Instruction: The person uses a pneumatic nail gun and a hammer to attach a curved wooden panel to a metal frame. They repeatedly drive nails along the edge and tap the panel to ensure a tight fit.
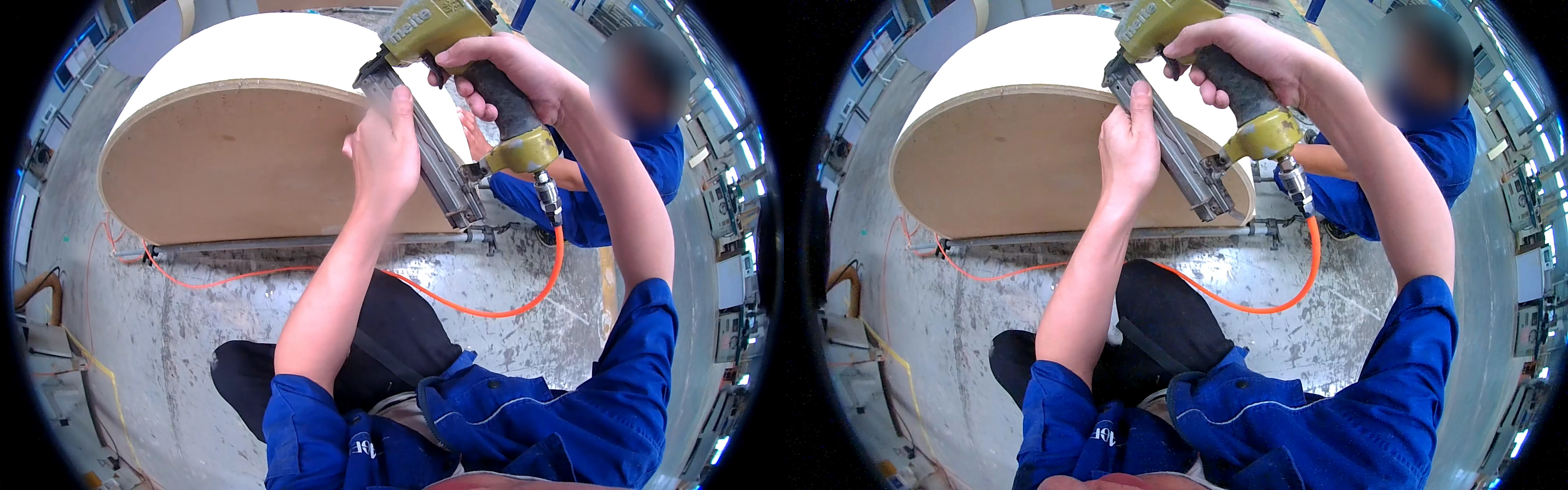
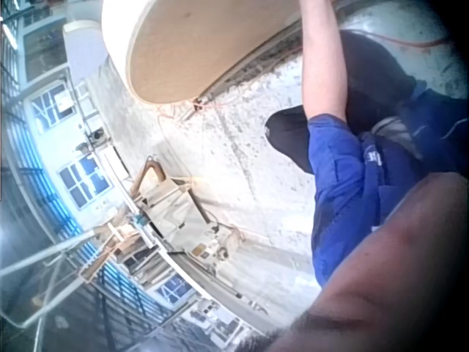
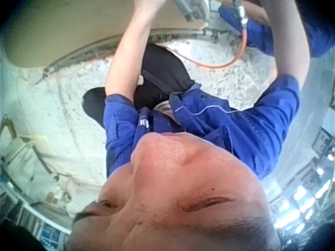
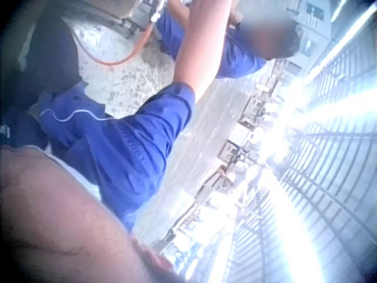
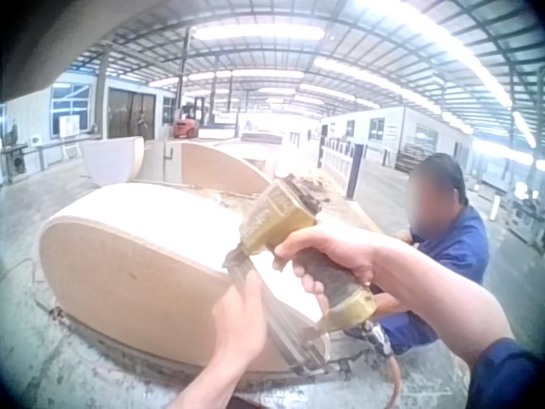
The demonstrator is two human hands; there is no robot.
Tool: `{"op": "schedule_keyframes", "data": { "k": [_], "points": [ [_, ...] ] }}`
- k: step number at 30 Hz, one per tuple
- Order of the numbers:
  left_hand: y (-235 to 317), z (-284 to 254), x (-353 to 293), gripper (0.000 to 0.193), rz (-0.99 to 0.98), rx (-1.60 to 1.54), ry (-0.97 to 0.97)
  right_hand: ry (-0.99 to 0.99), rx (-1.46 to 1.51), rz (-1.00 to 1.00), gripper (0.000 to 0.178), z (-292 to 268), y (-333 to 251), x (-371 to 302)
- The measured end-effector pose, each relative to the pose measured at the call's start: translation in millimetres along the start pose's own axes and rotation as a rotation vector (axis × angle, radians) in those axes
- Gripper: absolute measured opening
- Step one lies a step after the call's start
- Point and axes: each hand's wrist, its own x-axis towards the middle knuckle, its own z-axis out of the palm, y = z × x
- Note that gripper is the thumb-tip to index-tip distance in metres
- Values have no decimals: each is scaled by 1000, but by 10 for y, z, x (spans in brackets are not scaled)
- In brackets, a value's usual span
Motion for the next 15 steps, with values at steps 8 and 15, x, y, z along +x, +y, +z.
{"op": "schedule_keyframes", "data": {
  "k": [8,15],
  "points": [
    [-9,5,-13,53,-10,-37,5,32,-25,10,33,54,12,16],
    [74,-7,-21,53,-12,6,-34,36,11,3,32,-1,46,-26]
  ]
}}
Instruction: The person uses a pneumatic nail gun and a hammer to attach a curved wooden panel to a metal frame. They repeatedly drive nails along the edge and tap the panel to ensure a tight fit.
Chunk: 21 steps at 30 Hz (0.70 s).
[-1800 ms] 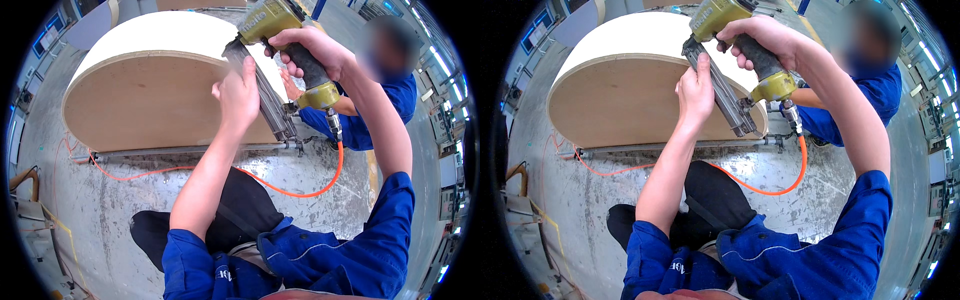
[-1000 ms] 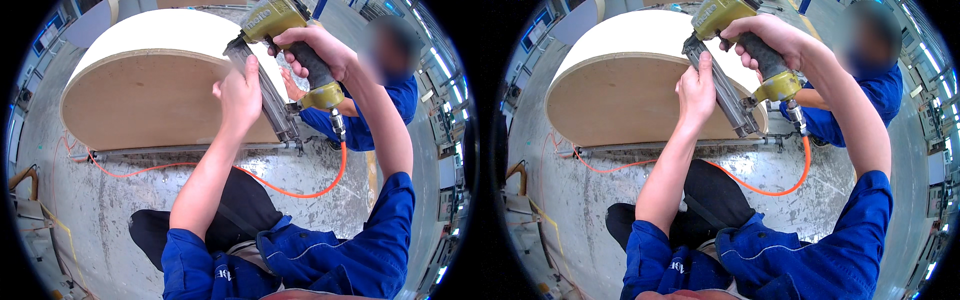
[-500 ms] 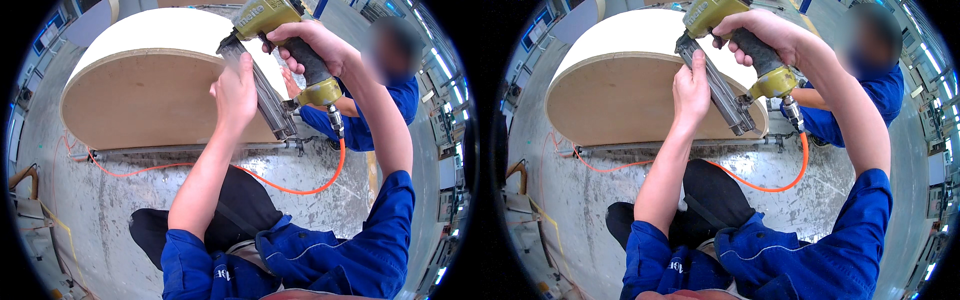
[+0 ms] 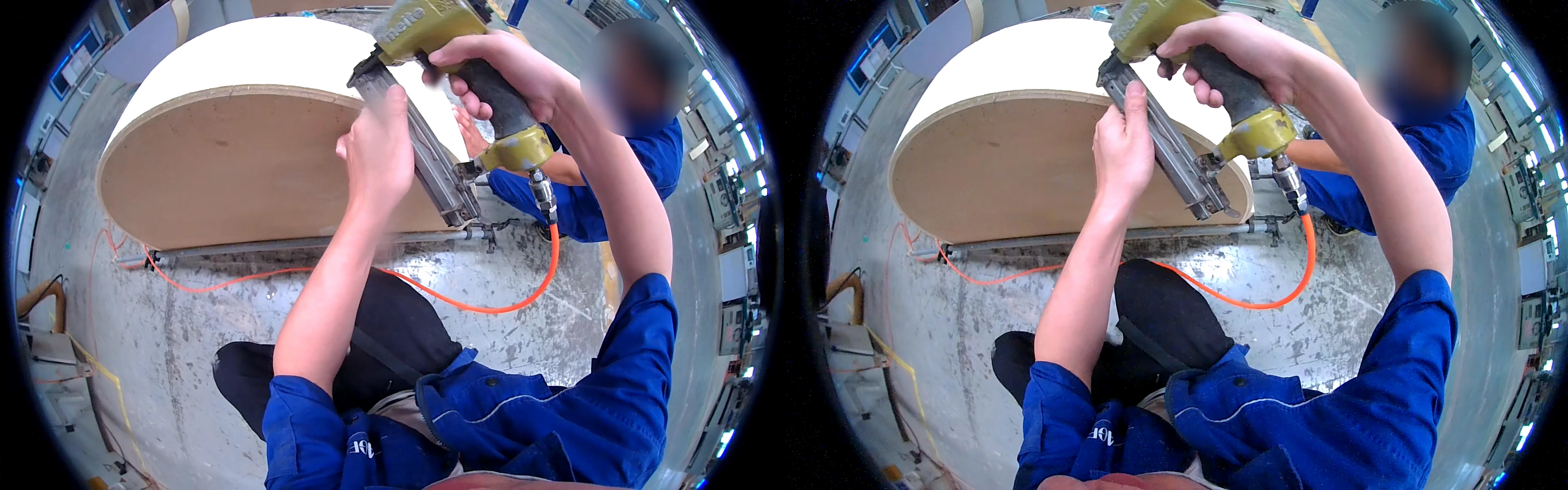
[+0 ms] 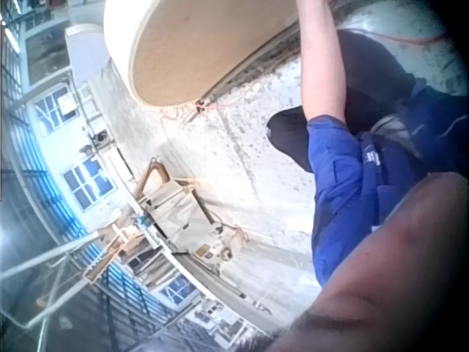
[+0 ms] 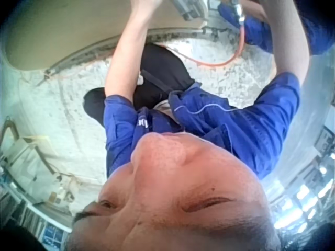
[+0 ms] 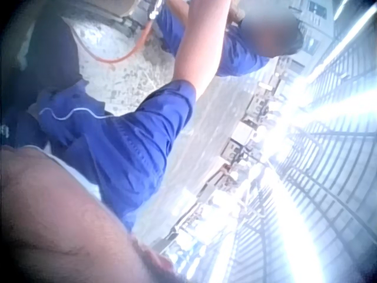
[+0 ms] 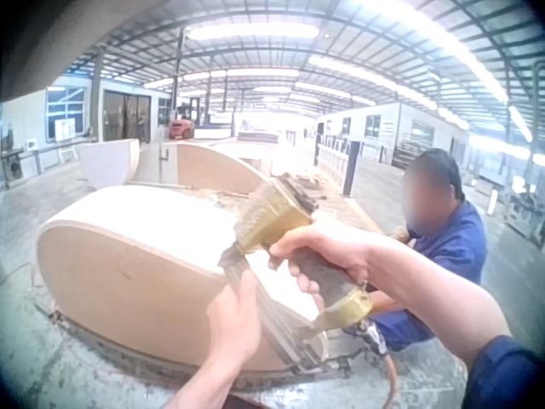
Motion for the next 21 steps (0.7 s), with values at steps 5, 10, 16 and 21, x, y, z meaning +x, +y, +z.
{"op": "schedule_keyframes", "data": {
  "k": [5,10,16,21],
  "points": [
    [-30,50,-17,52,-8,70,-16,-17,45,-9,29,-85,101,-58],
    [-20,15,-9,55,-10,-25,15,-38,26,-33,29,-26,60,-11],
    [-138,39,52,61,23,-67,62,-32,-56,-30,36,20,-4,24],
    [-188,52,69,65,59,-93,71,-59,-34,-12,36,-5,-6,55]
  ]
}}
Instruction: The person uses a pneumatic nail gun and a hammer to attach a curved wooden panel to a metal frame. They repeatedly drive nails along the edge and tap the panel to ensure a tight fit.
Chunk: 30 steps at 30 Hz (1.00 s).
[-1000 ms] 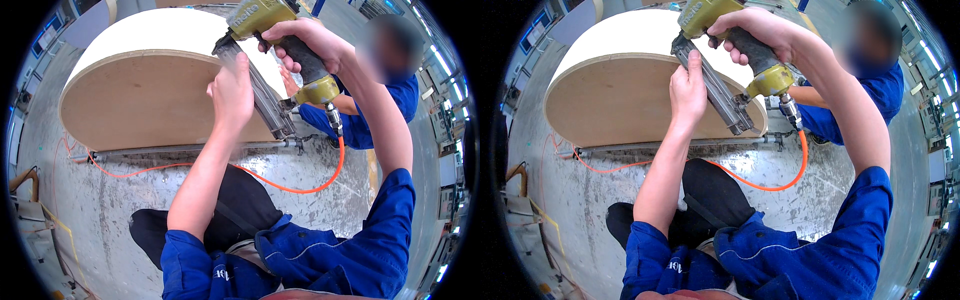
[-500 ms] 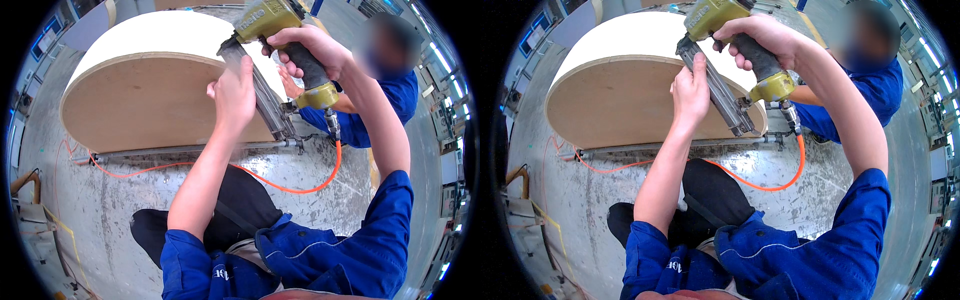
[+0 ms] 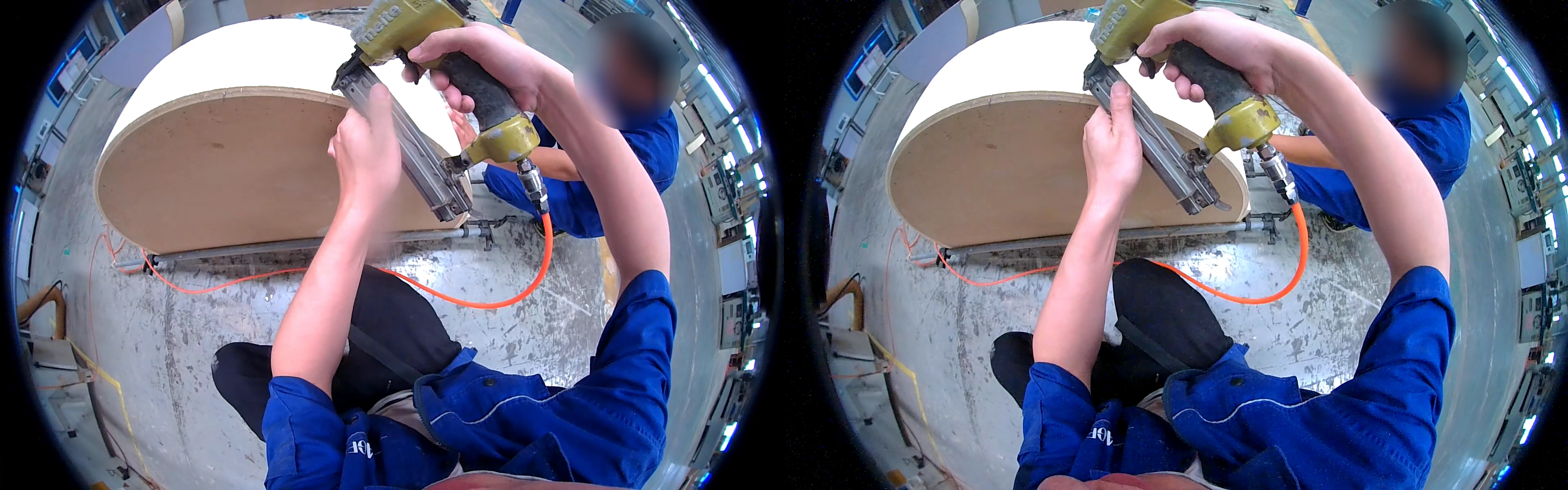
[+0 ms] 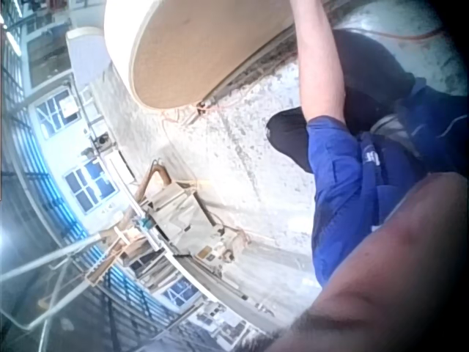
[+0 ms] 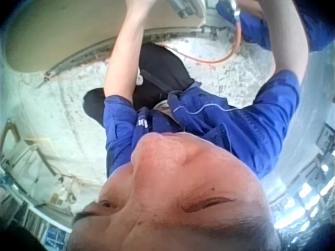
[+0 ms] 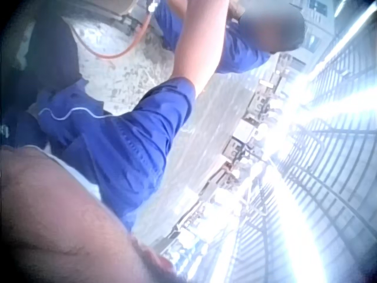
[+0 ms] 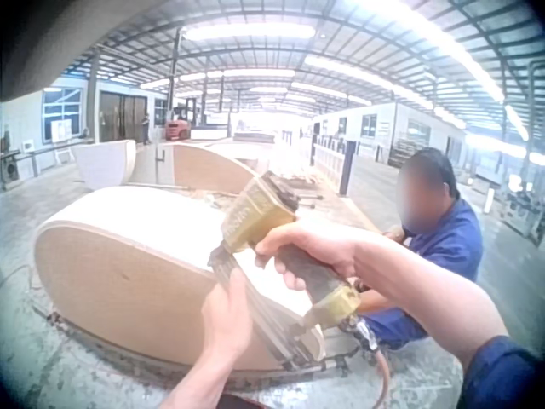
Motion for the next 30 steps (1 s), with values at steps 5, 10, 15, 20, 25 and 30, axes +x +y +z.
{"op": "schedule_keyframes", "data": {
  "k": [5,10,15,20,25,30],
  "points": [
    [22,-4,-13,64,9,-28,29,40,-67,-28,36,61,-48,-21],
    [-18,-9,6,64,-15,-12,17,17,-36,-2,35,40,-36,28],
    [-4,-12,2,62,-12,-5,19,40,-38,0,34,26,-18,45],
    [44,-16,-18,62,-4,-10,20,46,-25,4,33,39,-32,1],
    [135,-45,-63,53,-72,53,-75,65,-7,-3,35,58,12,-102],
    [83,76,-134,59,17,207,-122,60,47,48,32,-106,150,-203]
  ]
}}
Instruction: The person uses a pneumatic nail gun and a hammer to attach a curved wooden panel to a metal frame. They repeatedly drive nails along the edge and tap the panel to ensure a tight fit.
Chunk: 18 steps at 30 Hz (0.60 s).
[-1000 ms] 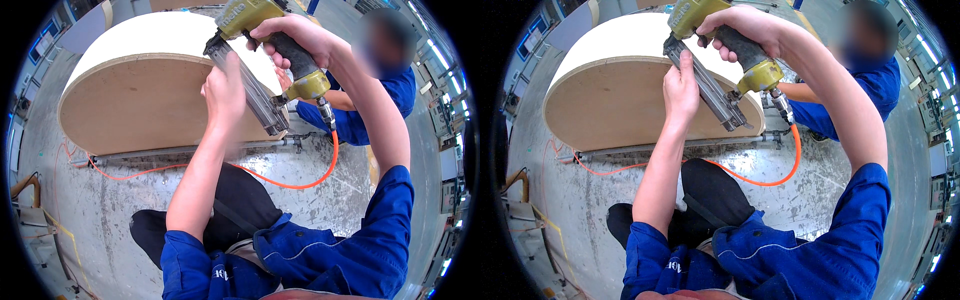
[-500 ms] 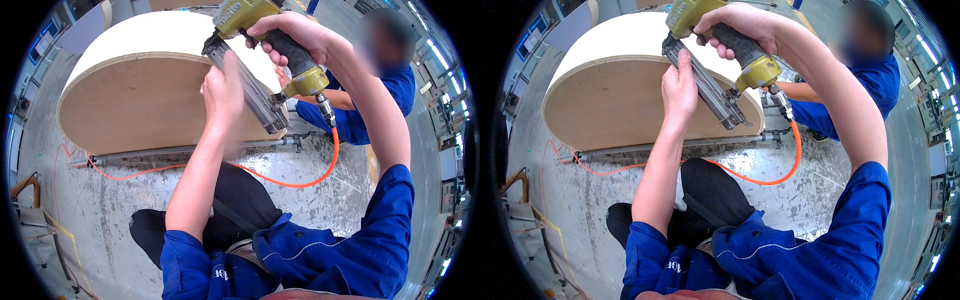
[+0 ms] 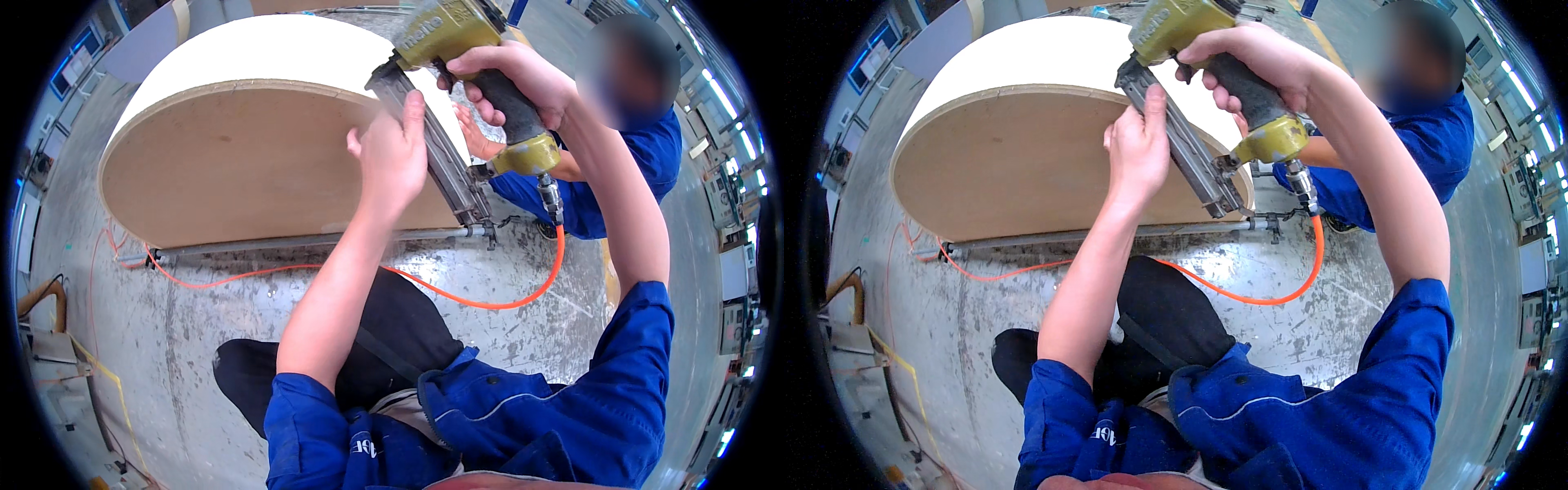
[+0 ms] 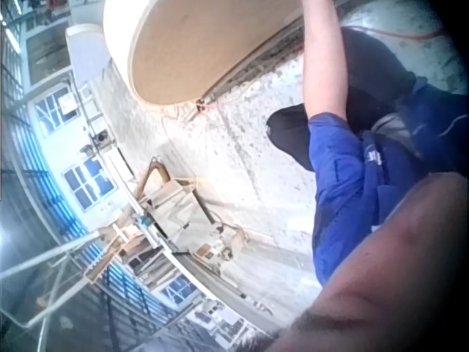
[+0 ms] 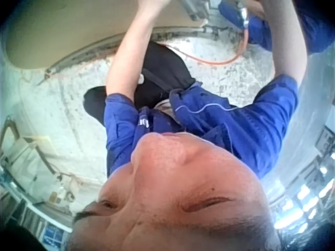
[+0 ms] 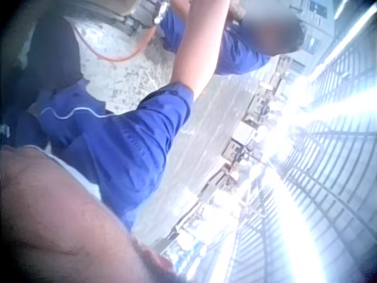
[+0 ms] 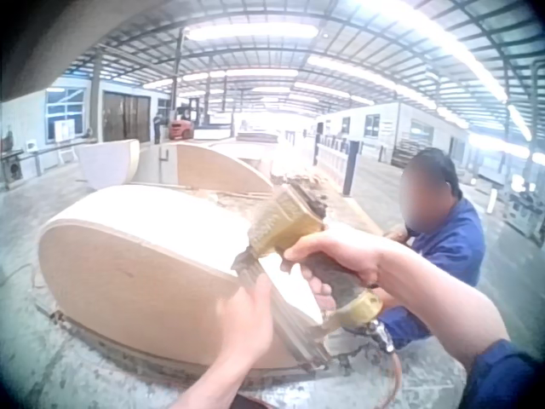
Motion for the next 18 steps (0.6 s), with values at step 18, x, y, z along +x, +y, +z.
{"op": "schedule_keyframes", "data": {
  "k": [18],
  "points": [
    [-28,36,-11,60,-20,-36,1,43,-12,15,36,55,57,40]
  ]
}}
